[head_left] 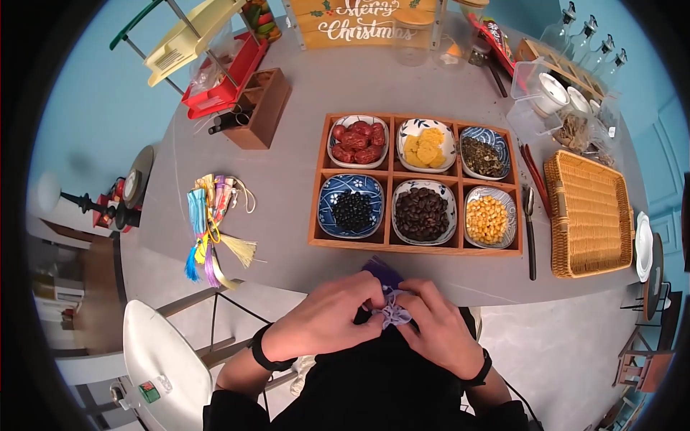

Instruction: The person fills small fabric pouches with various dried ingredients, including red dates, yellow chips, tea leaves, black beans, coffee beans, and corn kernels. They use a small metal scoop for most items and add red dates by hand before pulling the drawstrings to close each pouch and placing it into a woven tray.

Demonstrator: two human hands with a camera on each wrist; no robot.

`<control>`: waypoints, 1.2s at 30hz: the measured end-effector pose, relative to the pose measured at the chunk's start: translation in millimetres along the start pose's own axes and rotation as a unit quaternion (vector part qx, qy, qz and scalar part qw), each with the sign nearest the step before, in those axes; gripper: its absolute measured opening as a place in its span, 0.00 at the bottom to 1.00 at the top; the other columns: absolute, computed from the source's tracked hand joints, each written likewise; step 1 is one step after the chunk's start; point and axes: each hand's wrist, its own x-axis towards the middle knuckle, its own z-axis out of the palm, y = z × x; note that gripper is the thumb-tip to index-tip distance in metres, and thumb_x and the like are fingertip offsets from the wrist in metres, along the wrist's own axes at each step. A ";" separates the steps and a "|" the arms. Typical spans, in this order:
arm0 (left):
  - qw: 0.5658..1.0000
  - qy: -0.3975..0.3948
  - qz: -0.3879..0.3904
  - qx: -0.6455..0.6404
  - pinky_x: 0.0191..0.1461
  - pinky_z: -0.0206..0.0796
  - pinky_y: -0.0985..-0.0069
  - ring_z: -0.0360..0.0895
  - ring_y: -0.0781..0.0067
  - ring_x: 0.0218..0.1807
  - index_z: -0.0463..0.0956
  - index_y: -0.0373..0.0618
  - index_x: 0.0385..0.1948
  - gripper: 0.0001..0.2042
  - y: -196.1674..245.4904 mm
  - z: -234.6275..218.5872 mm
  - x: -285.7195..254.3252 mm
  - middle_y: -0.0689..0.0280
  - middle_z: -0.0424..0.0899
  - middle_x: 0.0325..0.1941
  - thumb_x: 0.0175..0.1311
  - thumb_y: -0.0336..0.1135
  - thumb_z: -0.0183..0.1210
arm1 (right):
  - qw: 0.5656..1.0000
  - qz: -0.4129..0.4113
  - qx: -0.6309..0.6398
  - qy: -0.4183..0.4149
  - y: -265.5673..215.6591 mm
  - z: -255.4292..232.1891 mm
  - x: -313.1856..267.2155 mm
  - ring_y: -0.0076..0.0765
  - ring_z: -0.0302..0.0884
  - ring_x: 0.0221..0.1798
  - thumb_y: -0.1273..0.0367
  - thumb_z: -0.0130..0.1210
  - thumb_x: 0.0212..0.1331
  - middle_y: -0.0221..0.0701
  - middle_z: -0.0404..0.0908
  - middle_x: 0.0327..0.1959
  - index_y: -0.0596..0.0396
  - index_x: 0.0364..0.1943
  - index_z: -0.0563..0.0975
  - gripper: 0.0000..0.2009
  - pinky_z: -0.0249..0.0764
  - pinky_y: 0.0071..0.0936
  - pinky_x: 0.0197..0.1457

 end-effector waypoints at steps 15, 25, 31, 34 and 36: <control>0.996 0.024 0.082 0.026 0.34 0.66 0.66 0.75 0.55 0.33 0.73 0.40 0.30 0.06 25.0 -11.7 -1.7 0.60 0.76 0.29 0.53 0.22 0.60 | 0.962 -0.211 -0.144 -0.094 -22.8 -50.2 19.6 0.31 0.72 0.35 0.72 0.59 0.44 0.30 0.70 0.34 0.58 0.38 0.79 0.13 0.69 0.25 0.35; 0.997 0.071 0.041 0.001 0.33 0.68 0.70 0.77 0.60 0.28 0.73 0.38 0.28 0.04 12.3 -6.9 5.2 0.58 0.78 0.25 0.53 0.22 0.58 | 0.934 -0.204 -0.242 -0.165 -25.3 -61.7 9.8 0.29 0.71 0.34 0.72 0.58 0.44 0.29 0.70 0.32 0.60 0.35 0.78 0.12 0.68 0.22 0.34; 0.996 0.061 0.049 -0.033 0.30 0.65 0.68 0.75 0.59 0.27 0.72 0.38 0.27 0.04 24.9 -2.7 10.6 0.59 0.75 0.25 0.52 0.22 0.57 | 0.922 -0.255 -0.272 -0.108 -32.1 -58.4 15.6 0.25 0.69 0.32 0.70 0.58 0.45 0.29 0.73 0.36 0.57 0.34 0.79 0.11 0.64 0.21 0.31; 0.995 0.016 0.096 -0.015 0.30 0.63 0.67 0.73 0.57 0.29 0.72 0.40 0.27 0.04 20.0 -4.0 11.5 0.60 0.74 0.25 0.52 0.23 0.57 | 0.918 -0.249 -0.284 -0.118 -26.5 -60.6 15.3 0.25 0.69 0.31 0.70 0.58 0.47 0.27 0.72 0.34 0.55 0.35 0.80 0.10 0.63 0.21 0.31; 0.993 0.008 0.114 -0.009 0.31 0.62 0.66 0.72 0.56 0.29 0.72 0.41 0.27 0.04 16.5 -2.8 11.5 0.61 0.74 0.26 0.53 0.23 0.58 | 0.928 -0.234 -0.260 -0.125 -19.0 -60.6 14.1 0.26 0.69 0.31 0.69 0.57 0.48 0.26 0.70 0.33 0.54 0.35 0.80 0.10 0.63 0.21 0.31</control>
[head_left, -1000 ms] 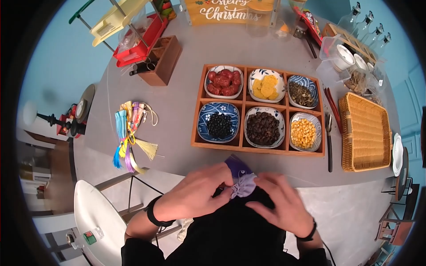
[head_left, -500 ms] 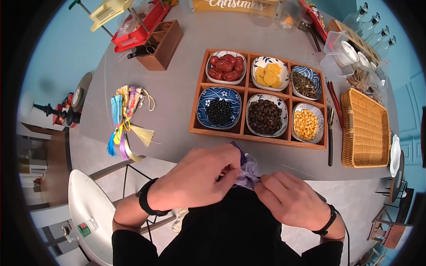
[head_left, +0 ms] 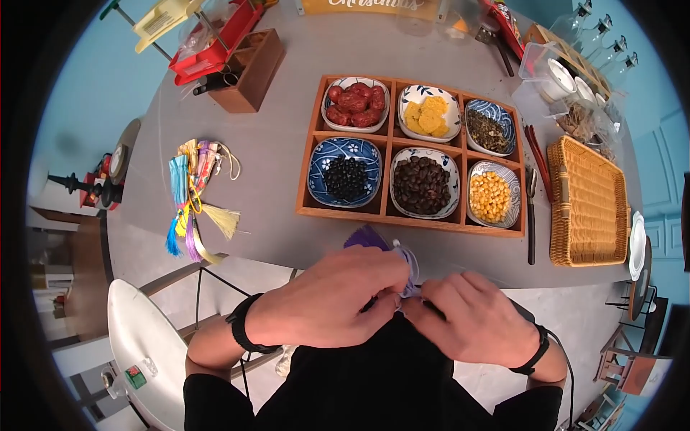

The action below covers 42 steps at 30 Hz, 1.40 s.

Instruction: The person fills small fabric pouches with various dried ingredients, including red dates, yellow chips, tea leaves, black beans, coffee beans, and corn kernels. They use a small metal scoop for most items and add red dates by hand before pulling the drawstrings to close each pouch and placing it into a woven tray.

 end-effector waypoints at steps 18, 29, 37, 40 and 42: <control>0.984 0.137 0.027 0.114 0.38 0.69 0.68 0.77 0.59 0.34 0.76 0.40 0.34 0.08 -11.1 7.7 -17.7 0.61 0.79 0.36 0.53 0.22 0.62 | 0.998 0.008 0.004 -0.068 0.5 -2.2 -6.1 0.28 0.69 0.33 0.71 0.57 0.43 0.28 0.66 0.29 0.58 0.28 0.77 0.07 0.63 0.24 0.35; 0.953 -0.074 0.196 0.217 0.37 0.72 0.70 0.74 0.63 0.38 0.76 0.43 0.33 0.13 -20.6 13.7 -27.1 0.64 0.74 0.37 0.43 0.27 0.64 | 0.999 -0.010 0.002 -0.040 -8.2 -4.4 -0.4 0.28 0.68 0.31 0.69 0.56 0.43 0.26 0.65 0.26 0.56 0.25 0.76 0.06 0.61 0.24 0.35; 0.934 -0.047 0.212 0.283 0.29 0.63 0.78 0.68 0.72 0.31 0.75 0.48 0.25 0.11 -15.8 -2.1 -46.3 0.70 0.73 0.33 0.39 0.32 0.67 | 0.994 -0.007 0.023 -0.110 -5.8 -15.4 5.1 0.25 0.67 0.30 0.66 0.57 0.45 0.24 0.64 0.26 0.48 0.25 0.76 0.04 0.57 0.25 0.34; 0.936 -0.008 0.216 0.280 0.27 0.61 0.78 0.66 0.74 0.28 0.75 0.47 0.22 0.10 -15.9 1.9 -46.1 0.71 0.74 0.31 0.42 0.34 0.69 | 0.995 -0.019 0.000 -0.096 -5.0 -7.2 8.5 0.25 0.66 0.30 0.66 0.57 0.45 0.23 0.64 0.26 0.48 0.23 0.75 0.04 0.56 0.24 0.34; 0.935 -0.002 0.241 0.260 0.26 0.61 0.78 0.66 0.75 0.27 0.75 0.48 0.23 0.10 -16.5 6.4 -45.9 0.71 0.75 0.32 0.43 0.35 0.69 | 0.996 -0.029 -0.007 -0.086 -5.4 -7.4 8.3 0.24 0.66 0.29 0.66 0.57 0.45 0.24 0.64 0.26 0.48 0.22 0.75 0.04 0.56 0.24 0.34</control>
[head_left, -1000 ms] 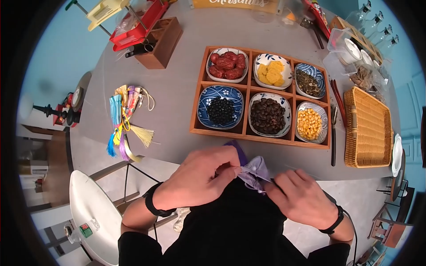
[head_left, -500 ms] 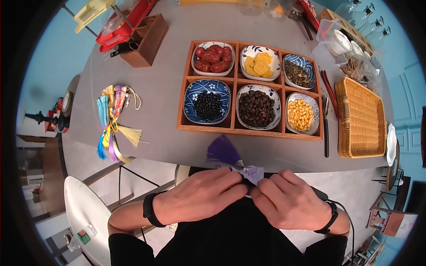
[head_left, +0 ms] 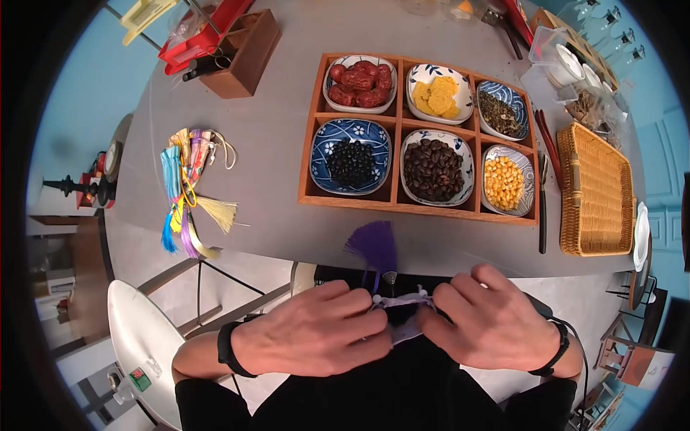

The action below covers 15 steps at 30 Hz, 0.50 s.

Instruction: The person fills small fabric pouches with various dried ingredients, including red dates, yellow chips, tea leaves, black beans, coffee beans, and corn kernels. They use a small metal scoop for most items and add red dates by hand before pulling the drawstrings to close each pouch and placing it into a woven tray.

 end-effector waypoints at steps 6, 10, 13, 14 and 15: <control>1.000 -0.008 -0.007 0.026 0.26 0.59 0.80 0.67 0.76 0.28 0.76 0.49 0.24 0.10 -5.1 -6.1 -7.2 0.72 0.76 0.33 0.43 0.36 0.69 | 0.999 0.020 0.023 -0.025 -1.9 -9.2 3.6 0.25 0.66 0.29 0.67 0.57 0.44 0.24 0.64 0.25 0.50 0.21 0.74 0.04 0.56 0.24 0.34; 0.996 0.079 -0.016 -0.024 0.31 0.62 0.76 0.70 0.74 0.31 0.80 0.49 0.32 0.16 1.7 -8.8 -12.9 0.69 0.79 0.37 0.41 0.40 0.74 | 0.999 0.001 0.035 -0.016 -3.7 -16.1 7.5 0.26 0.65 0.29 0.67 0.57 0.42 0.25 0.64 0.25 0.52 0.22 0.76 0.06 0.58 0.25 0.34; 0.968 0.161 -0.041 -0.189 0.45 0.66 0.70 0.73 0.66 0.45 0.77 0.45 0.47 0.30 3.3 -23.7 -9.6 0.61 0.77 0.49 0.39 0.46 0.77 | 0.999 -0.028 0.043 -0.018 -4.5 -24.3 10.9 0.26 0.65 0.28 0.67 0.58 0.40 0.25 0.63 0.25 0.54 0.24 0.77 0.07 0.58 0.24 0.32; 0.927 0.193 -0.056 -0.315 0.55 0.68 0.66 0.74 0.60 0.55 0.74 0.41 0.54 0.38 0.4 -27.8 -8.4 0.56 0.74 0.58 0.38 0.50 0.77 | 0.997 -0.043 0.059 -0.021 -5.2 -26.3 12.3 0.27 0.64 0.28 0.67 0.58 0.39 0.25 0.63 0.25 0.55 0.25 0.78 0.08 0.59 0.24 0.31; 0.927 0.199 -0.055 -0.313 0.55 0.68 0.66 0.74 0.60 0.55 0.74 0.41 0.54 0.38 -6.6 -25.1 -2.9 0.56 0.74 0.58 0.38 0.50 0.77 | 0.997 -0.048 0.056 -0.024 -6.5 -28.4 13.2 0.27 0.64 0.28 0.67 0.58 0.39 0.25 0.63 0.25 0.55 0.25 0.78 0.08 0.59 0.24 0.31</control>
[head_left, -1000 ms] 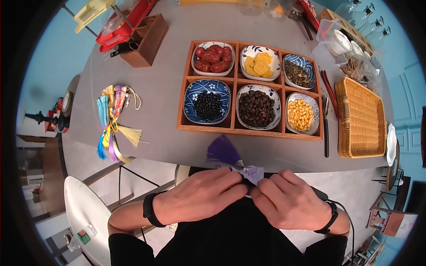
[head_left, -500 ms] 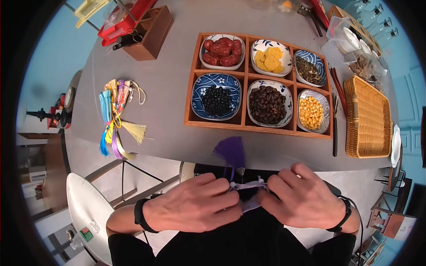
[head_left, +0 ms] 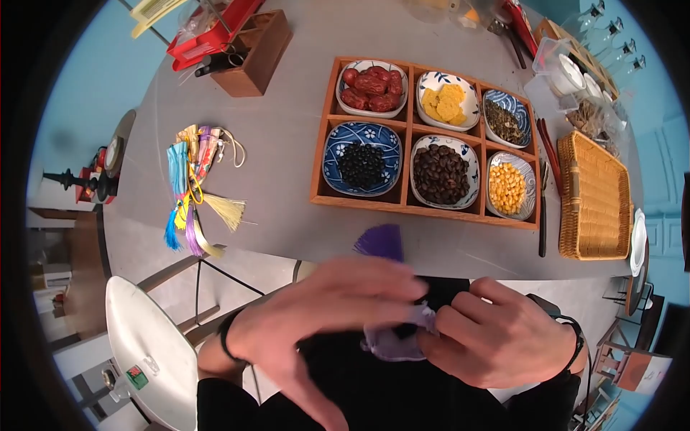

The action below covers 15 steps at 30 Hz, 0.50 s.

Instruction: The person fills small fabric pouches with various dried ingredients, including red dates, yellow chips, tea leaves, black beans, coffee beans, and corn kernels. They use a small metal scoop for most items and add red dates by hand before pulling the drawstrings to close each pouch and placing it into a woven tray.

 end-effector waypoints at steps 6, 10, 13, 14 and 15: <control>0.922 -0.252 -0.133 -0.262 0.58 0.67 0.70 0.75 0.62 0.56 0.66 0.39 0.59 0.51 -47.5 31.8 6.6 0.58 0.75 0.55 0.27 0.51 0.82 | 0.996 0.001 0.084 0.013 -0.2 -13.1 -2.3 0.28 0.67 0.30 0.68 0.58 0.39 0.27 0.64 0.26 0.56 0.28 0.78 0.10 0.63 0.23 0.33; 0.925 -0.212 -0.180 -0.257 0.53 0.69 0.71 0.76 0.62 0.52 0.68 0.41 0.55 0.40 -47.6 43.6 -1.3 0.59 0.76 0.50 0.37 0.41 0.80 | 0.992 0.005 0.114 0.053 4.6 -7.0 -5.7 0.28 0.68 0.31 0.69 0.60 0.39 0.28 0.65 0.29 0.56 0.29 0.78 0.10 0.65 0.24 0.35; 0.964 -0.177 -0.124 -0.152 0.52 0.68 0.70 0.76 0.60 0.50 0.69 0.42 0.53 0.35 -50.8 42.9 -10.8 0.59 0.75 0.50 0.41 0.37 0.77 | 0.993 0.006 0.102 0.057 8.0 -6.0 -3.4 0.28 0.68 0.30 0.69 0.60 0.40 0.28 0.65 0.29 0.56 0.30 0.78 0.10 0.65 0.24 0.34; 0.965 -0.176 -0.126 -0.149 0.52 0.68 0.70 0.76 0.60 0.50 0.69 0.42 0.53 0.35 -52.2 41.7 -13.9 0.59 0.75 0.50 0.41 0.37 0.77 | 0.994 0.008 0.087 0.060 9.0 -5.2 -2.6 0.28 0.68 0.30 0.69 0.59 0.41 0.29 0.64 0.29 0.56 0.31 0.79 0.10 0.65 0.24 0.34; 0.971 -0.149 -0.129 -0.137 0.52 0.68 0.70 0.76 0.60 0.48 0.69 0.42 0.52 0.33 -54.1 40.6 -16.4 0.59 0.75 0.50 0.43 0.35 0.76 | 0.994 0.006 0.088 0.063 8.0 -4.5 -2.0 0.28 0.68 0.30 0.69 0.59 0.41 0.29 0.64 0.29 0.56 0.31 0.79 0.10 0.65 0.24 0.34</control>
